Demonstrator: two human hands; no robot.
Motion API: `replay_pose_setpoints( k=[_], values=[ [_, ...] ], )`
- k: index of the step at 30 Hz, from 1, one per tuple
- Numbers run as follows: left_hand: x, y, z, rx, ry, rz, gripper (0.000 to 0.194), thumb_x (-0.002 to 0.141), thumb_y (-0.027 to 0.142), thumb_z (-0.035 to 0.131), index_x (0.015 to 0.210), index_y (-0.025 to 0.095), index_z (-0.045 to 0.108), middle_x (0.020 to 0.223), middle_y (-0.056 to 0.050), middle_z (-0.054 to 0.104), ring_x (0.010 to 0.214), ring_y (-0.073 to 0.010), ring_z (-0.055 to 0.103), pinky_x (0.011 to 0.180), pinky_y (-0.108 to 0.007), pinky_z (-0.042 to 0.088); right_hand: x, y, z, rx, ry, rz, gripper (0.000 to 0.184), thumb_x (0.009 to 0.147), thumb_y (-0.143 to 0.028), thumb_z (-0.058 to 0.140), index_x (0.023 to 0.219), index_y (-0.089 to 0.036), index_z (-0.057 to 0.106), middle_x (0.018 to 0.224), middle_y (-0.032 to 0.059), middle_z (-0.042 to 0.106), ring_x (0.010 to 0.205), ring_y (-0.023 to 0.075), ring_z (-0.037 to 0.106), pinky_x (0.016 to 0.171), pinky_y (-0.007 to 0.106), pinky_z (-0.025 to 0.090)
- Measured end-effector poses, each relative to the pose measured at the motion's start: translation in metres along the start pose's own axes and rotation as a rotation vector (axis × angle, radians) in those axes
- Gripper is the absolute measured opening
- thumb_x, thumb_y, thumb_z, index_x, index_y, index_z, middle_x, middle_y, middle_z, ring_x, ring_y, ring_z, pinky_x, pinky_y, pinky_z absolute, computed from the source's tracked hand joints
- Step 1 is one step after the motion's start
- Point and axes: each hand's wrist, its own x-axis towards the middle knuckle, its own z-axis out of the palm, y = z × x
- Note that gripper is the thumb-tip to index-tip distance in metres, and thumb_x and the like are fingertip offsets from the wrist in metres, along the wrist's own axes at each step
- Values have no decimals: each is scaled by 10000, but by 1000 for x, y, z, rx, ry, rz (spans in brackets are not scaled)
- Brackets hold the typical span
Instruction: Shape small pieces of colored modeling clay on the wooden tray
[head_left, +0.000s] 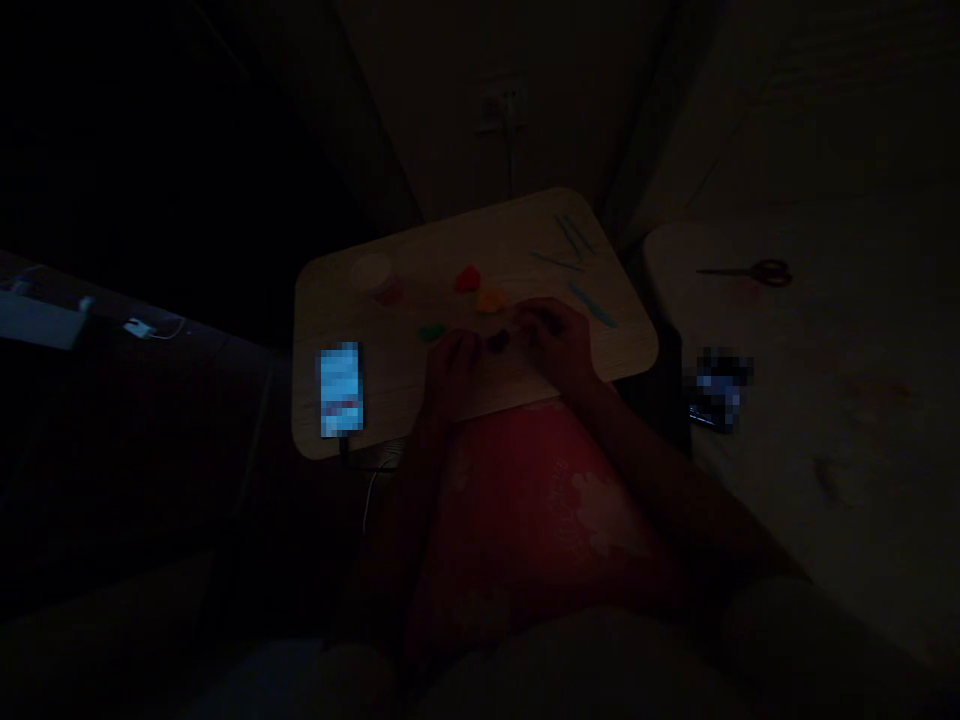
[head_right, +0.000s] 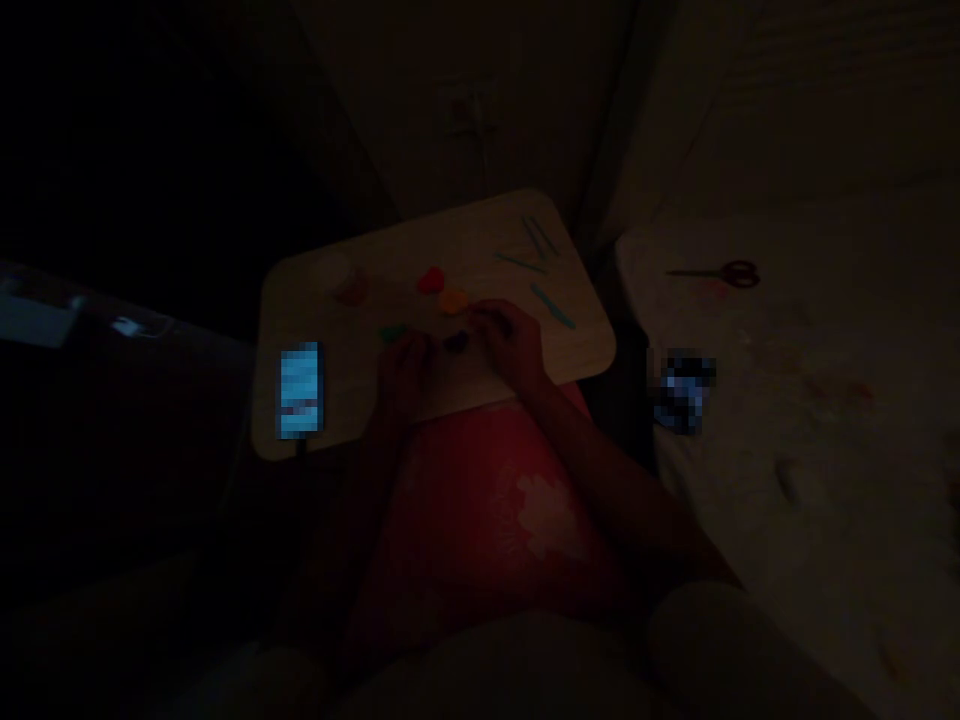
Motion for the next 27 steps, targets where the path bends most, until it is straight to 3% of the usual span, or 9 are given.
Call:
replay_pose_setpoints(
  k=[3, 8, 12, 15, 17, 22, 24, 27],
  values=[
    [0, 1, 0, 8, -1, -12, 499, 922, 657, 576, 770, 194, 684, 699, -29, 593, 669, -154, 532, 639, -282, 447, 0, 0, 1, -31, 25, 14, 183, 837, -402, 744, 909, -236, 714, 849, 17, 720, 719, 154, 654, 659, 296, 548],
    [0, 2, 0, 23, -7, -14, 524, 910, 691, 568, 777, 198, 687, 701, -25, 592, 667, -154, 526, 637, -287, 442, 1, 3, -1, -74, 72, -62, 274, 714, -335, 855, 820, -226, 628, 845, -8, 663, 780, 146, 621, 709, 281, 516],
    [1, -4, -1, 20, -15, 12, 512, 929, 667, 561, 781, 195, 694, 715, -26, 615, 678, -149, 547, 652, -283, 455, 0, -2, -1, -60, 32, -31, 226, 836, -400, 753, 776, -221, 627, 727, -22, 606, 645, 123, 550, 604, 265, 454],
    [1, -6, -1, 12, -9, 19, 483, 941, 633, 568, 786, 195, 701, 743, -31, 634, 692, -148, 561, 658, -280, 455, -1, -6, -1, -74, -4, -2, 306, 945, -445, 614, 755, -215, 685, 631, -19, 577, 585, 128, 532, 592, 281, 449],
    [0, -5, -1, 24, -9, 13, 480, 940, 630, 571, 784, 195, 701, 736, -30, 627, 689, -148, 554, 659, -280, 450, -1, -7, -1, -88, -1, -22, 281, 945, -442, 619, 826, -220, 743, 676, -4, 631, 618, 138, 571, 629, 294, 477],
    [0, 2, 0, 31, -2, -13, 505, 918, 665, 578, 771, 195, 691, 692, -25, 592, 667, -150, 530, 629, -277, 436, 1, -6, -3, -95, -34, -76, 238, 847, -397, 746, 1034, -255, 785, 1008, 57, 750, 895, 192, 687, 805, 337, 551],
    [0, 2, 0, 21, -4, -19, 507, 915, 668, 580, 767, 195, 688, 691, -28, 593, 656, -150, 527, 605, -276, 429, 1, -6, -4, -115, -63, -82, 254, 842, -377, 749, 1068, -269, 787, 999, 56, 751, 923, 201, 686, 828, 350, 554],
    [0, 1, 0, 21, -4, -21, 507, 921, 660, 576, 763, 192, 686, 688, -29, 600, 640, -148, 525, 587, -272, 427, 2, -4, -4, -140, -46, -133, 147, 843, -337, 743, 958, -270, 804, 939, 44, 746, 921, 203, 674, 855, 367, 541]
  ],
)
